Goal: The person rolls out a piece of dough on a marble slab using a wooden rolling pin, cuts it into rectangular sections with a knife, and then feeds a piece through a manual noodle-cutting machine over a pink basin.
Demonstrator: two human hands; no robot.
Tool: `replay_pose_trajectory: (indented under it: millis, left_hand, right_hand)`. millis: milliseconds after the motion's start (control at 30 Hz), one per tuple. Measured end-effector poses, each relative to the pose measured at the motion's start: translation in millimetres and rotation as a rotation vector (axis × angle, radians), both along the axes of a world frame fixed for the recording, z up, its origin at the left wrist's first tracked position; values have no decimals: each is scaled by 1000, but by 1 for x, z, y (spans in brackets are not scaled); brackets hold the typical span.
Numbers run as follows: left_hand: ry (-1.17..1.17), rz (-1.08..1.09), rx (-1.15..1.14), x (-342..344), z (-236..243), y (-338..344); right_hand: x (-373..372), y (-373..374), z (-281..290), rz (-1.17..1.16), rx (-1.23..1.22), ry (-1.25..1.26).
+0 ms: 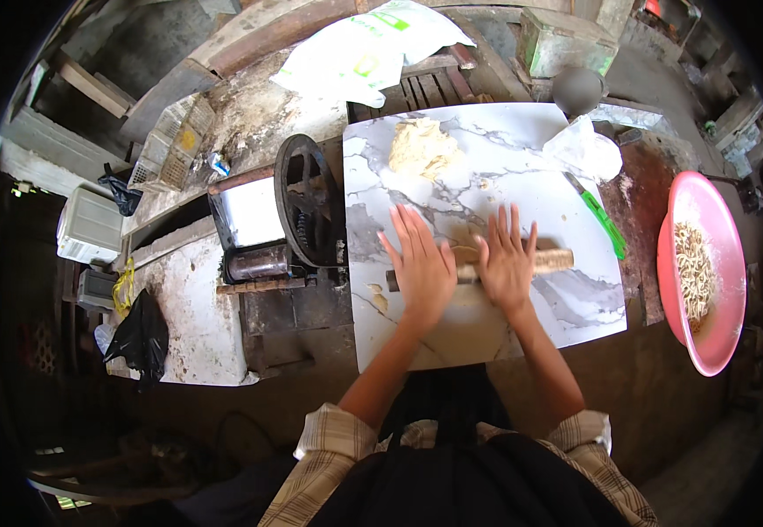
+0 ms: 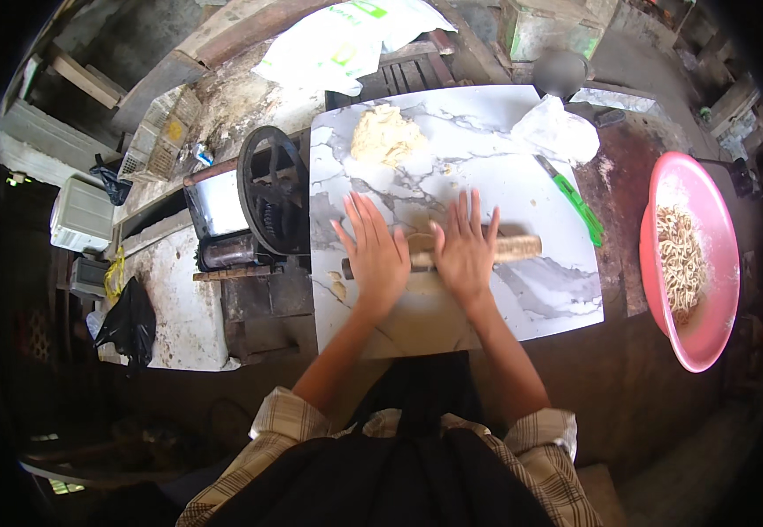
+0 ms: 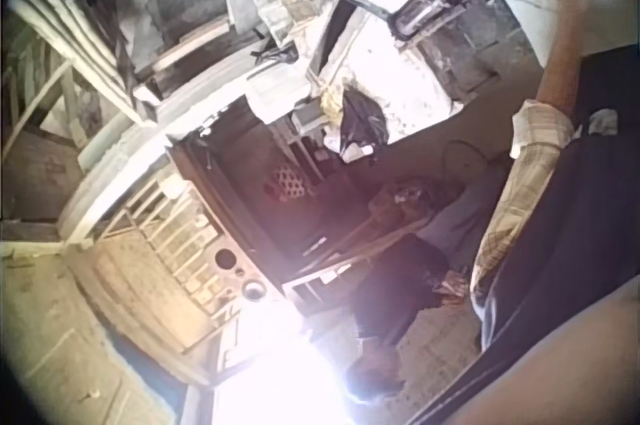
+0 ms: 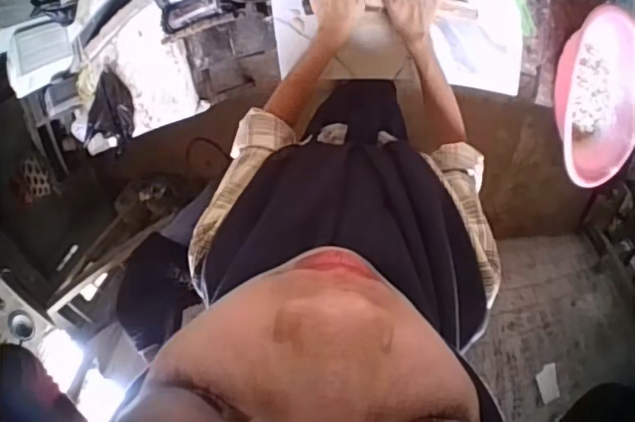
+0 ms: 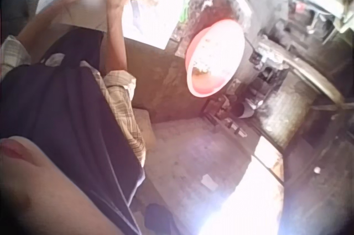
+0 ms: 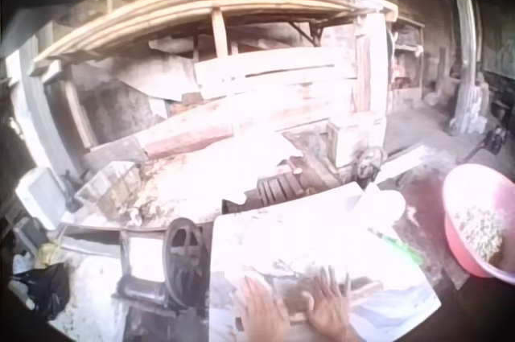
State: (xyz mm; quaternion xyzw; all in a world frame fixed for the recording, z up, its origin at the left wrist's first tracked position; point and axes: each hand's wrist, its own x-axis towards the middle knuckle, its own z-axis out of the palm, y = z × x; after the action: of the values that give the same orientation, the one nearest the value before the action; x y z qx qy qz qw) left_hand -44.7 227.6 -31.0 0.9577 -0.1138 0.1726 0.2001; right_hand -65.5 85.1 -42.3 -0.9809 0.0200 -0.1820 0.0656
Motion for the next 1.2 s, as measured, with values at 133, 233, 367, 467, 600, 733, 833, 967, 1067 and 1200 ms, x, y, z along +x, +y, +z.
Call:
replay_pose_trajectory:
  millis: [133,233,367,467,600,733,833,967,1067,1200]
  left_hand:
    - [46,-89,-8,-63,-11,15]
    - [45,-126,-30,-64,-13,19]
    - [-101,-107,53,-11,-6,8]
    - [-125,5,72,17,3,-6]
    - [-138,-91,7,-6,-7,2]
    - [-39,-166,-23,-58,-20,18]
    - [-6,-202,-95,-61,-19,21]
    - [-134,-123,57,-6,-9,3]
    - [-186,-66,84,4,-2,-4]
    - [-145,-171,25,-27,-20,14]
  right_hand:
    - [-60,12,9,45,39,-30]
    - [-67,13,10,77,64,-25]
    - [-14,2,4,71,-22,-59]
    - [16,-2,-2,-7,62,-57]
    - [-6,2,1,28,12,-99]
    - [-66,11,0,127,81,-91]
    - [-59,8,1,128,60,-68]
    - [-8,-1,2,69,-14,-73]
    - [8,-3,-6,9,37,-119]
    - [-28,7,-2,96,-34,-133]
